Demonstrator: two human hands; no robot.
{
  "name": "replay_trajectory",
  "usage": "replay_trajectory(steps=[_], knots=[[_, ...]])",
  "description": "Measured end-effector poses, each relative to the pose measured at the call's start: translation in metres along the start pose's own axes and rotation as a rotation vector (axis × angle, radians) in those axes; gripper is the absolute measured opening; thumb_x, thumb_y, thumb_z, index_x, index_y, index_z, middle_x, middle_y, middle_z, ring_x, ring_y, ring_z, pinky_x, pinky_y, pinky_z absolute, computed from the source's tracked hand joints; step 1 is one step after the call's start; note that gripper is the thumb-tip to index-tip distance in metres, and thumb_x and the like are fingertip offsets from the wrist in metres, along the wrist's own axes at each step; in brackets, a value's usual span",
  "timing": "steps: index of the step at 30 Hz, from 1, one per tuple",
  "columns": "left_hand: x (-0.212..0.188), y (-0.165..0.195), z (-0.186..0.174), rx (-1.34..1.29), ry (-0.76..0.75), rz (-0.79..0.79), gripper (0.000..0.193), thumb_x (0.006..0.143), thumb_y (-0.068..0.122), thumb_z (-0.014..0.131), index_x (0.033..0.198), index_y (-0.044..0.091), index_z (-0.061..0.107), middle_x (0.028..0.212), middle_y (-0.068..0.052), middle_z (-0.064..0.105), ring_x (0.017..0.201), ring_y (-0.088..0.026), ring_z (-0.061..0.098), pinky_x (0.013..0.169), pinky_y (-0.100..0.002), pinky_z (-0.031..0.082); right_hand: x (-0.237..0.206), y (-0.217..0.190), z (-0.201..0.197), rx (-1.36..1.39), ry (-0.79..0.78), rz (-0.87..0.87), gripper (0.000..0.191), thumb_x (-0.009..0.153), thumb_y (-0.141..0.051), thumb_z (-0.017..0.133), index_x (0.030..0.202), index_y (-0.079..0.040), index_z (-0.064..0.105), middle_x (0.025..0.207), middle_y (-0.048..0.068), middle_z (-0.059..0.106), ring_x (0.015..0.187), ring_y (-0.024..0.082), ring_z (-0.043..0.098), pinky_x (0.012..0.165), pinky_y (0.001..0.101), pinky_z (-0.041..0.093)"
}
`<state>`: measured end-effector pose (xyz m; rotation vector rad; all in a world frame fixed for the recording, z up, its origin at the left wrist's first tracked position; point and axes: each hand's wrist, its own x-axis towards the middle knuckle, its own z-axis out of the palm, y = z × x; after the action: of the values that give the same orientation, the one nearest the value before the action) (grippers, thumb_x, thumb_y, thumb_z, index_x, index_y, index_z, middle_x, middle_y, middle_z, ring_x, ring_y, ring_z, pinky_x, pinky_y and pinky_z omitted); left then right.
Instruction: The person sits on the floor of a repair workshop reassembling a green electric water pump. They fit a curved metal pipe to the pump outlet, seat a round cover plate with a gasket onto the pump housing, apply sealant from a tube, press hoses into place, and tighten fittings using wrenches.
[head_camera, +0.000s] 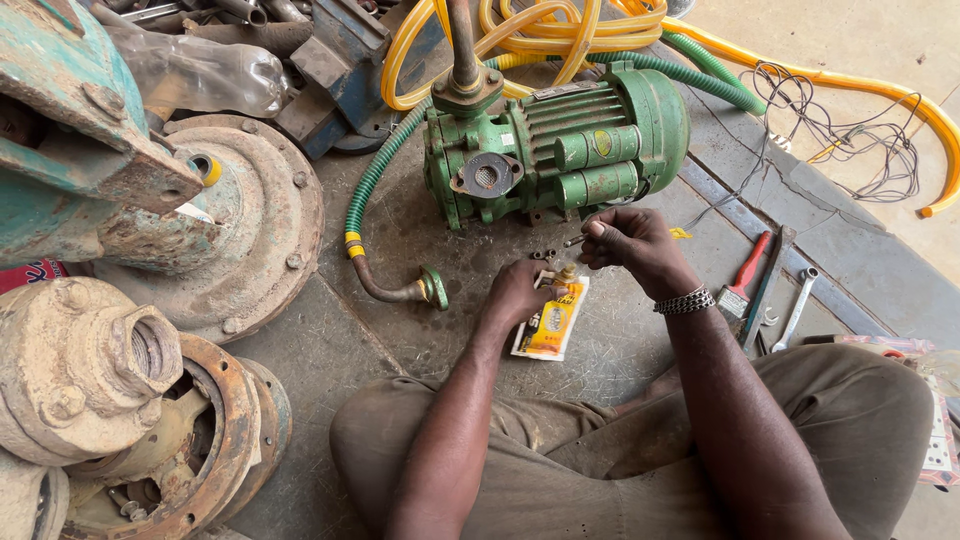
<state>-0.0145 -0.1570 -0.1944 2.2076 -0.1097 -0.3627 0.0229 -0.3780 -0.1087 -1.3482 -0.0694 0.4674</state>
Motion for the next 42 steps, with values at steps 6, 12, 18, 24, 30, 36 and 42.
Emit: replay_trajectory(steps=[6, 12, 18, 24, 30, 36, 42], knots=[[-0.015, 0.020, 0.003, -0.216, 0.044, -0.023, 0.047, 0.082, 0.019, 0.083, 0.125, 0.011, 0.067, 0.113, -0.008, 0.076, 0.094, -0.019, 0.076, 0.086, -0.034, 0.061, -0.005, -0.012, 0.001, 0.015, -0.011, 0.002, 0.026, 0.098, -0.021, 0.071, 0.111, 0.002, 0.068, 0.092, 0.009, 0.073, 0.084, 0.023, 0.077, 0.075, 0.0337, 0.064], [-0.067, -0.008, -0.110, 0.263, 0.483, -0.156, 0.035, 0.086, 0.016, 0.082, 0.119, 0.019, 0.074, 0.119, -0.004, 0.075, 0.105, -0.023, 0.072, 0.091, -0.038, 0.059, -0.004, -0.013, 0.004, 0.050, -0.061, -0.021, 0.024, 0.101, -0.019, 0.070, 0.111, 0.002, 0.069, 0.091, 0.010, 0.073, 0.082, 0.022, 0.076, 0.073, 0.0331, 0.063], [-0.103, -0.077, -0.191, 0.997, 0.155, 0.075, 0.048, 0.070, 0.003, 0.083, 0.116, 0.014, 0.072, 0.134, -0.008, 0.064, 0.133, -0.031, 0.053, 0.114, -0.051, 0.036, 0.002, -0.017, 0.011, 0.132, -0.142, -0.038, 0.025, 0.099, -0.020, 0.071, 0.113, 0.001, 0.069, 0.090, 0.010, 0.074, 0.080, 0.021, 0.075, 0.072, 0.0326, 0.063], [-0.095, -0.092, -0.209, 0.949, 0.098, 0.450, 0.029, 0.085, 0.003, 0.074, 0.112, 0.013, 0.070, 0.129, -0.006, 0.065, 0.136, -0.028, 0.056, 0.123, -0.045, 0.040, -0.001, -0.024, 0.004, 0.188, -0.142, -0.073, 0.023, 0.099, -0.019, 0.070, 0.111, 0.001, 0.069, 0.089, 0.010, 0.074, 0.080, 0.020, 0.075, 0.073, 0.0325, 0.062], [-0.114, -0.019, -0.220, 0.718, 0.143, 0.700, 0.043, 0.079, 0.018, 0.075, 0.122, 0.012, 0.072, 0.088, -0.006, 0.061, 0.094, -0.026, 0.063, 0.098, -0.046, 0.051, -0.001, -0.038, -0.006, 0.264, -0.132, -0.165, 0.020, 0.102, -0.017, 0.069, 0.112, 0.000, 0.068, 0.092, 0.010, 0.073, 0.082, 0.019, 0.074, 0.073, 0.0313, 0.061], [-0.089, 0.080, -0.244, 0.635, 0.354, 0.848, 0.042, 0.089, 0.051, 0.075, 0.108, 0.013, 0.075, 0.064, -0.002, 0.056, 0.057, -0.019, 0.060, 0.052, -0.038, 0.051, -0.003, -0.055, 0.024, 0.193, -0.010, -0.334, 0.017, 0.098, -0.010, 0.071, 0.111, 0.000, 0.065, 0.095, 0.011, 0.074, 0.085, 0.018, 0.075, 0.076, 0.0307, 0.062], [-0.040, 0.140, -0.265, 0.604, 0.301, 0.721, 0.034, 0.097, 0.052, 0.073, 0.104, 0.019, 0.076, 0.073, -0.003, 0.071, 0.062, -0.017, 0.071, 0.057, -0.037, 0.060, -0.003, -0.080, 0.035, 0.031, 0.097, -0.508, 0.016, 0.101, -0.007, 0.073, 0.111, 0.001, 0.064, 0.099, 0.011, 0.075, 0.088, 0.016, 0.073, 0.081, 0.0295, 0.062]])
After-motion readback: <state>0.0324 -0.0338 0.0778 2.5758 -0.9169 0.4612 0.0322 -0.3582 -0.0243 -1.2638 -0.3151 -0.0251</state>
